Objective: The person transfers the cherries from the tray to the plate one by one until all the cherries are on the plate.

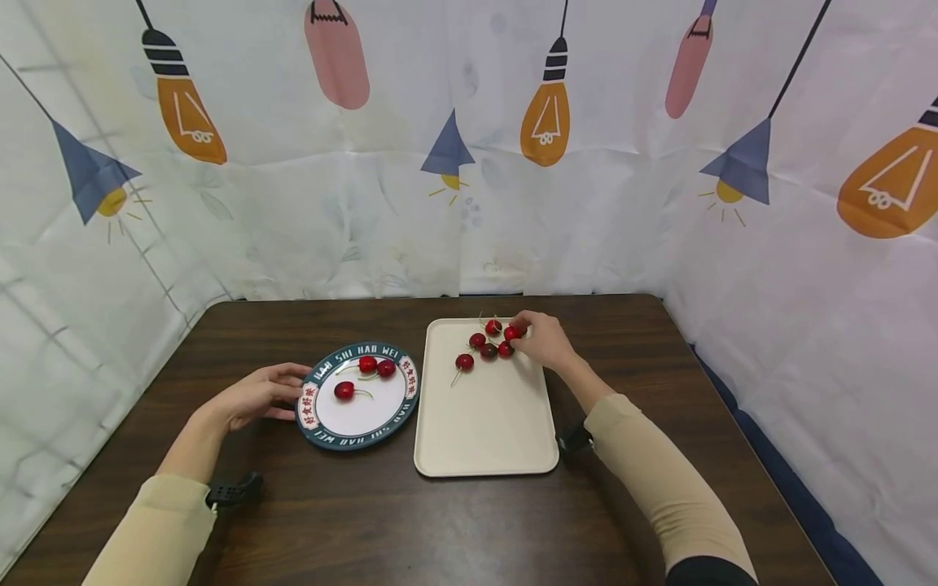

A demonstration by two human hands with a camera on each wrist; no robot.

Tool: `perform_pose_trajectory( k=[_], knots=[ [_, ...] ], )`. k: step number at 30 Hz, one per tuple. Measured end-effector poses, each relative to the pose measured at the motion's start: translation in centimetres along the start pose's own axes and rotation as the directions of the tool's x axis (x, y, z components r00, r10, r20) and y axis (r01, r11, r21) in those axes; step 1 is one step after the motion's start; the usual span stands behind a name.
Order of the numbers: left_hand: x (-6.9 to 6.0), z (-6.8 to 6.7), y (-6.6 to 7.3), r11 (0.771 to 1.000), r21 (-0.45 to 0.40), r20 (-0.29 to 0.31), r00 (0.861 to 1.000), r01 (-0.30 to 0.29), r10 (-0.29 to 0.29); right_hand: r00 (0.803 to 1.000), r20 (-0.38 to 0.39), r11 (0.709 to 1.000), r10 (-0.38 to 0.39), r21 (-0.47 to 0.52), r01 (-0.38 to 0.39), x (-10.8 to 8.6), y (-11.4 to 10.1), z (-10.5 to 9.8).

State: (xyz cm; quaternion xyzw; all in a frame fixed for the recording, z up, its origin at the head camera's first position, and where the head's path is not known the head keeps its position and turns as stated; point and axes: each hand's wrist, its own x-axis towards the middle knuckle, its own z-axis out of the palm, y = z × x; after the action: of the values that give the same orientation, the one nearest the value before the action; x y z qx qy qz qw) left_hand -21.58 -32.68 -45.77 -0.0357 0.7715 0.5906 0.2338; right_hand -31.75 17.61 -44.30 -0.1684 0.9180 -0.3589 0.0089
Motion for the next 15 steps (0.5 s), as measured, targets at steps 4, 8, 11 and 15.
perform_pose_trajectory(
  k=[4,8,11,15],
  knots=[
    [0.1,0.0,0.0,1.000,0.001,-0.002,1.000,0.001,-0.001,1.000,0.001,1.000,-0.019,0.004,0.019,0.2,-0.5,0.1],
    [0.1,-0.1,-0.1,1.000,0.000,-0.001,1.000,0.002,-0.002,1.000,0.010,1.000,-0.025,0.006,0.025,0.4,-1.1,0.5],
    [0.2,-0.1,-0.2,1.000,0.002,-0.004,1.000,0.001,-0.001,0.999,0.019,0.999,-0.031,0.011,0.031,0.6,-1.6,0.8],
    [0.1,-0.1,-0.3,1.000,0.002,-0.010,1.000,0.000,0.000,0.998,0.025,0.998,-0.049,0.031,0.048,0.7,-2.2,1.3]
  ],
)
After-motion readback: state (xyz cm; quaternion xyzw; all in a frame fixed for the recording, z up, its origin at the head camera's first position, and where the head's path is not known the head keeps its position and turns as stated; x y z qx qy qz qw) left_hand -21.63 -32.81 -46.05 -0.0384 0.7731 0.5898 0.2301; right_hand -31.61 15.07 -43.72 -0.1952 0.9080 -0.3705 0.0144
